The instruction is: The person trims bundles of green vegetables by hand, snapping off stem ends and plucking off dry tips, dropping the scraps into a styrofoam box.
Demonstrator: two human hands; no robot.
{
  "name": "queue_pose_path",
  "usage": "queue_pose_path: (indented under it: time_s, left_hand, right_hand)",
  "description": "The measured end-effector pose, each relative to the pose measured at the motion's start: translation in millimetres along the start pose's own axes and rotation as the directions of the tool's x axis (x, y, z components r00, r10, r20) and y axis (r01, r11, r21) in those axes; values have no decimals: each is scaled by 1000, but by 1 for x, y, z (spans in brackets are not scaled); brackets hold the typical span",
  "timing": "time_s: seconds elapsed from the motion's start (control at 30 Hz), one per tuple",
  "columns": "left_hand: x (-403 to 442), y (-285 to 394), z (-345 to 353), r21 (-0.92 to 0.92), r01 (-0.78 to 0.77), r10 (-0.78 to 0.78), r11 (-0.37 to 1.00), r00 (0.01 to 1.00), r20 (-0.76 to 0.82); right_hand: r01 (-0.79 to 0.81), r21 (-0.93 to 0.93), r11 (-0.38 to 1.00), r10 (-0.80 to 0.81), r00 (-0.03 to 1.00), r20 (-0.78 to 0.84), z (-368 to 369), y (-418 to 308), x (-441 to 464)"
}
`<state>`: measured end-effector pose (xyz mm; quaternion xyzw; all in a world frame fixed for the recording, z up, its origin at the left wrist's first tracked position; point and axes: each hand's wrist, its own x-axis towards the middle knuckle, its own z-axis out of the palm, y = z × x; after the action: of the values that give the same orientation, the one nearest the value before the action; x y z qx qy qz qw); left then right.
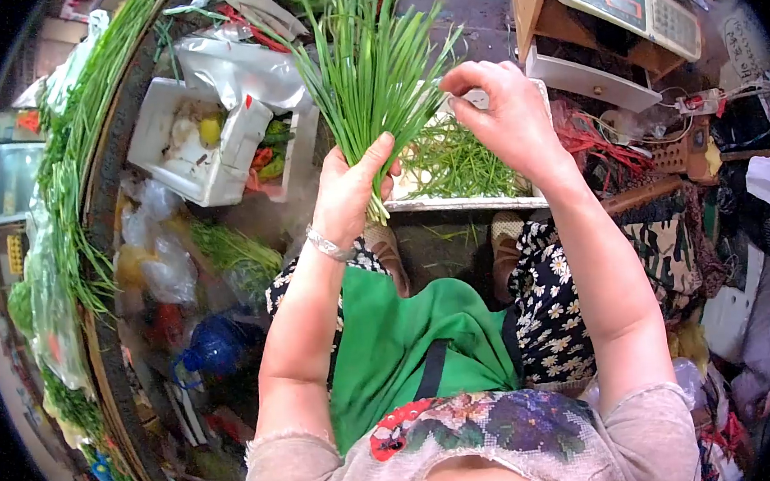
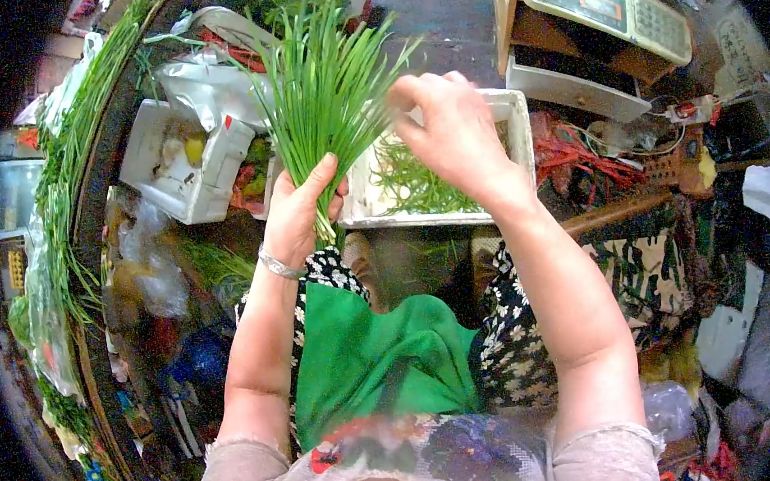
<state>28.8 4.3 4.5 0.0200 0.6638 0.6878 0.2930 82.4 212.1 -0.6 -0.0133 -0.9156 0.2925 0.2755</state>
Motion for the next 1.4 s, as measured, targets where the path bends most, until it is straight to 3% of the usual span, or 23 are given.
queue_pose_path:
  time_s: [0.03,0.1,0.17,0.3,0.47,0.67,0.83,1.0,1.2,1.33,1.4]
  left_hand:
    - [0,-1,0,8,-12,13,1000,1000,-10]
    - [2,-4,-6,5,-15,15,1000,1000,20]
    - [3,-5,-7,5,-14,13,1000,999,52]
    - [3,-8,-4,1,-26,26,1000,998,53]
    - [0,-7,-3,36,-49,46,998,994,99]
    - [0,-2,0,-89,-45,44,995,999,-8]
    - [1,-2,-5,-110,-33,37,993,999,32]
    - [1,-4,-5,-87,-51,52,995,999,10]
    - [5,-7,-12,-102,-40,46,994,997,66]
    - [2,-6,-8,-52,-38,40,998,999,35]
    - [2,-6,-7,-23,-57,58,998,998,24]
  right_hand:
    - [53,7,999,-53,996,-68,2,-1,0]
    - [-285,368,885,253,958,135,-4,-16,1]
    - [-259,367,894,228,966,124,-2,-22,0]
    - [38,275,961,-57,997,59,8,-32,-5]
    - [-12,135,991,-8,989,146,11,-28,-10]
    - [-10,80,997,-1,991,136,11,-30,-11]
    - [-2,93,996,-11,990,141,9,-30,-11]
    - [-33,268,963,6,995,99,11,-26,-8]
    - [14,353,936,-13,1000,-4,5,-30,-5]
    - [70,290,954,-50,996,-74,10,-33,-8]
    - [61,190,980,-63,998,0,12,-31,-10]
